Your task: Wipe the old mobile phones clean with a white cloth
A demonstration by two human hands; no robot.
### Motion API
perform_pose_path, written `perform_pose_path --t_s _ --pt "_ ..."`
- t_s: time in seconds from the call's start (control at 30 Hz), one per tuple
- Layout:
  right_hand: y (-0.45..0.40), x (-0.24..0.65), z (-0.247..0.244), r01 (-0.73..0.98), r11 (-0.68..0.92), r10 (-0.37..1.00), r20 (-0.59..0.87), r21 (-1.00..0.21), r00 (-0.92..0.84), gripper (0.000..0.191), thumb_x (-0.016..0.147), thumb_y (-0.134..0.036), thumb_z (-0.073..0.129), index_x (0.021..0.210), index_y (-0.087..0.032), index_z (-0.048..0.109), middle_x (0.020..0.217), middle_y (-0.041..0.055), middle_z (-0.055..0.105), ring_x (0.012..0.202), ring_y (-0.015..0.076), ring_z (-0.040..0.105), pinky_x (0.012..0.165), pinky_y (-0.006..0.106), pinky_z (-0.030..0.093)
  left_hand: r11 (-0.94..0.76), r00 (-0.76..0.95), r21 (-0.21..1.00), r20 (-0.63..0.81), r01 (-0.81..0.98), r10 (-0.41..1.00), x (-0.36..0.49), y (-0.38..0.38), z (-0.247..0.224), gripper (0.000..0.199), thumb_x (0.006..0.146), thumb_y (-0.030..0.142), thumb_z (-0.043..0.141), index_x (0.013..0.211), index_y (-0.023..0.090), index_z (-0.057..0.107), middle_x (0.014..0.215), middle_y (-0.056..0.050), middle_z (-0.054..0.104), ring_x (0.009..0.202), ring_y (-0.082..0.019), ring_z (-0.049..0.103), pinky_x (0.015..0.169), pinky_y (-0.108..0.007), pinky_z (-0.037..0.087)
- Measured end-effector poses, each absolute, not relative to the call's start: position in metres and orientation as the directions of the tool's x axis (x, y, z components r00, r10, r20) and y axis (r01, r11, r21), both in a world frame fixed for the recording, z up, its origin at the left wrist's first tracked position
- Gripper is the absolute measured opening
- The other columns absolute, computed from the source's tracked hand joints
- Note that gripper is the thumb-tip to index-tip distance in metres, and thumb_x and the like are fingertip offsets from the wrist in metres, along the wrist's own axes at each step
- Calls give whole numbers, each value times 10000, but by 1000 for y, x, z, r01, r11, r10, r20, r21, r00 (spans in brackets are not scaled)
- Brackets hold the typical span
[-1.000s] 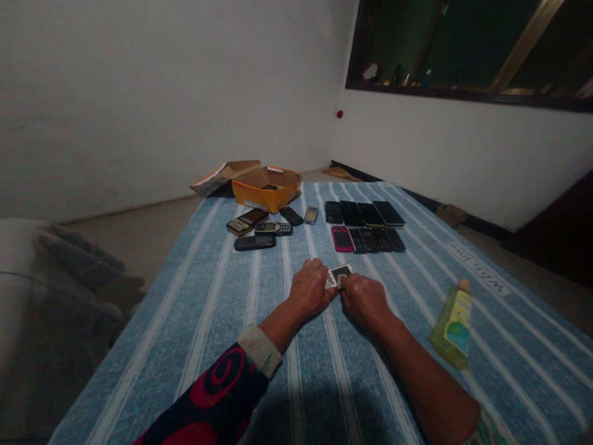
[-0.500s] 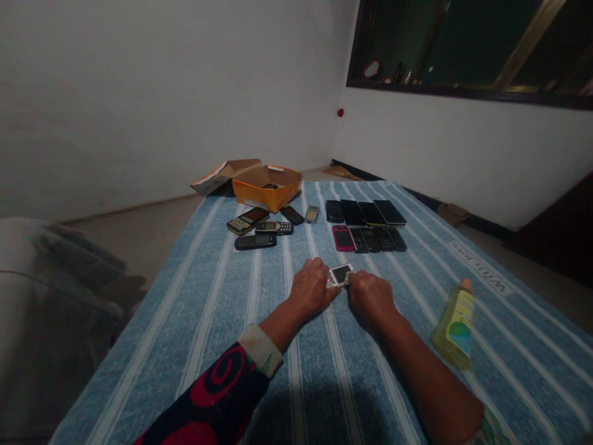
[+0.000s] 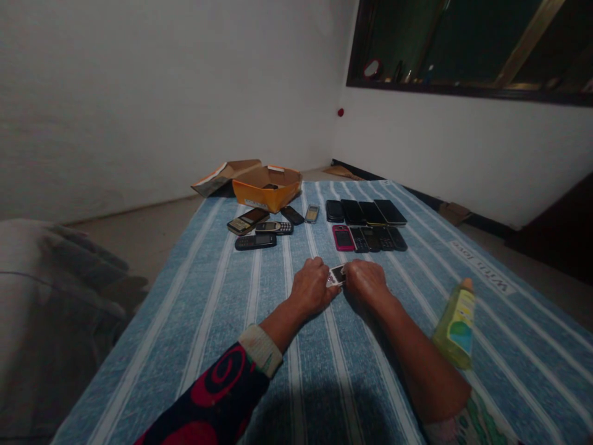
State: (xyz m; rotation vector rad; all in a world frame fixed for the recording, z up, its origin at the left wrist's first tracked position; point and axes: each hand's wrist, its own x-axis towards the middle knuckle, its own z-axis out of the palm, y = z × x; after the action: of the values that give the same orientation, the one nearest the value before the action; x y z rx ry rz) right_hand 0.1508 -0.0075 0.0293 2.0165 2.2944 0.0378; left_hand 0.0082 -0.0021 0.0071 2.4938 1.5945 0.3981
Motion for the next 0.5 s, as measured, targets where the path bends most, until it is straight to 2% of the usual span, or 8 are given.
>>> perform_pose_path --t_s 0.17,0.37,0.5 --pt "-6 150 29 984 159 986 -64 74 -155 276 922 -201 466 1041 -118 702 1023 188 704 1006 248 666 801 283 460 -424 402 264 135 866 906 8 -1 7 262 783 399 675 905 168 658 1032 -91 594 1007 -255 547 797 -336 484" --pt "-12 141 33 958 284 958 -61 36 -282 302 938 -217 417 1010 -163 705 1012 139 715 983 248 673 768 283 458 -425 398 240 154 873 904 8 -1 5 155 829 322 598 848 177 648 995 -85 604 979 -238 551 789 -330 479" --pt "-11 141 34 947 320 945 -76 24 -317 293 935 -222 418 992 -175 702 1025 123 716 977 248 671 770 292 455 -433 399 239 176 869 900 8 0 2 176 825 347 599 839 178 643 993 -85 606 976 -243 553 777 -334 478"
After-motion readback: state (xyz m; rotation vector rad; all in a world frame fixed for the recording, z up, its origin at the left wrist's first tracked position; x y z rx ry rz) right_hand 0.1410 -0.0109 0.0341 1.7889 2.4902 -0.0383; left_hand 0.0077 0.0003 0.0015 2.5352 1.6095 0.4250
